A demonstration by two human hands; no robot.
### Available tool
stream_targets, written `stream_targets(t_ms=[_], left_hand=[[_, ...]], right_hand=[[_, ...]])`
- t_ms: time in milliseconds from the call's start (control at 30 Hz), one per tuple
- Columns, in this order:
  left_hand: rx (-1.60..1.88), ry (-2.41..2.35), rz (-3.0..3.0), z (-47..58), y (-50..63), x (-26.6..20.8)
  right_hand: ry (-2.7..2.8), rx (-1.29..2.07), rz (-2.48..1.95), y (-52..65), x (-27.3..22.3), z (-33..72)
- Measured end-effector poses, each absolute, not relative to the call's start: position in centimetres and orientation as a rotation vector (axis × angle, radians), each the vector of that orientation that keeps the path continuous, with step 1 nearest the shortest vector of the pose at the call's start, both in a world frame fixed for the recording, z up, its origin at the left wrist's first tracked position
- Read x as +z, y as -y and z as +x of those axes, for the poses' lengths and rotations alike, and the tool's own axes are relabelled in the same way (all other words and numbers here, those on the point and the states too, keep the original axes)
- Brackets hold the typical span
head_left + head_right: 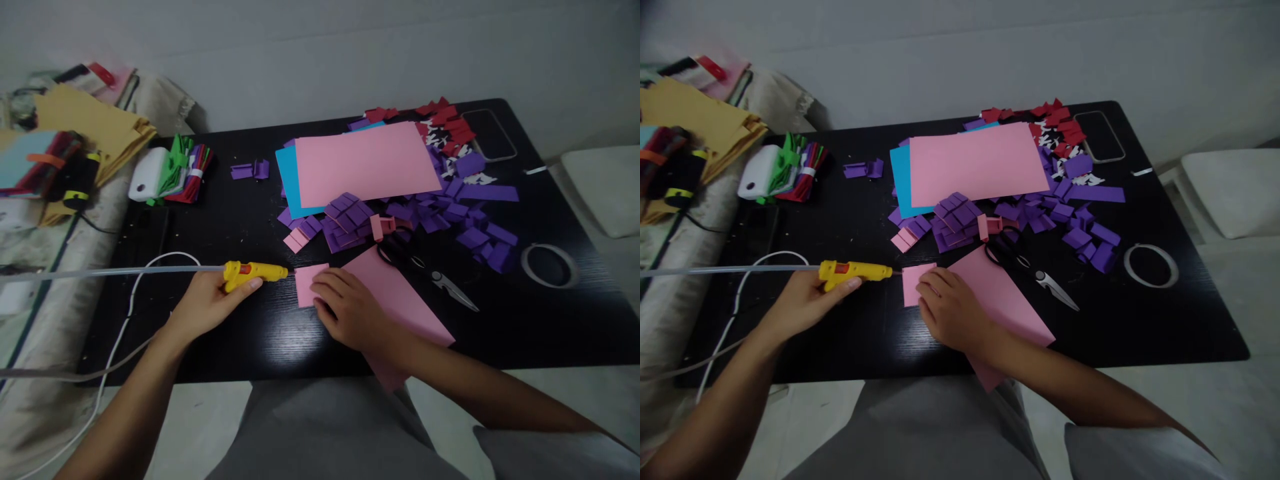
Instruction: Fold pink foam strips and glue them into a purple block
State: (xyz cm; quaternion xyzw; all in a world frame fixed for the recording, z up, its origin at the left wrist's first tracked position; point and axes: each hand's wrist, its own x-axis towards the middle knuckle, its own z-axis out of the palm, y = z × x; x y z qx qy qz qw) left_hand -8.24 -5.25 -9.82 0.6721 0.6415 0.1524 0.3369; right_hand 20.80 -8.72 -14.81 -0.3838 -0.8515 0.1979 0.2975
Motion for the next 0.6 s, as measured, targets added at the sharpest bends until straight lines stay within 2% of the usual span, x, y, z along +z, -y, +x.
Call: stream_targets(t_ms=[267, 600], left_hand=[[0.403, -1.627, 1.736, -7.1, 5.8, -10.0], [0.336, -1.645, 1.832, -5.6, 5.7, -10.4]], right_hand=[[2.199, 0.619, -0.972, 7.6, -14.9, 21.4], [2.208, 0.567, -1.038, 7.4, -14.9, 21.7]])
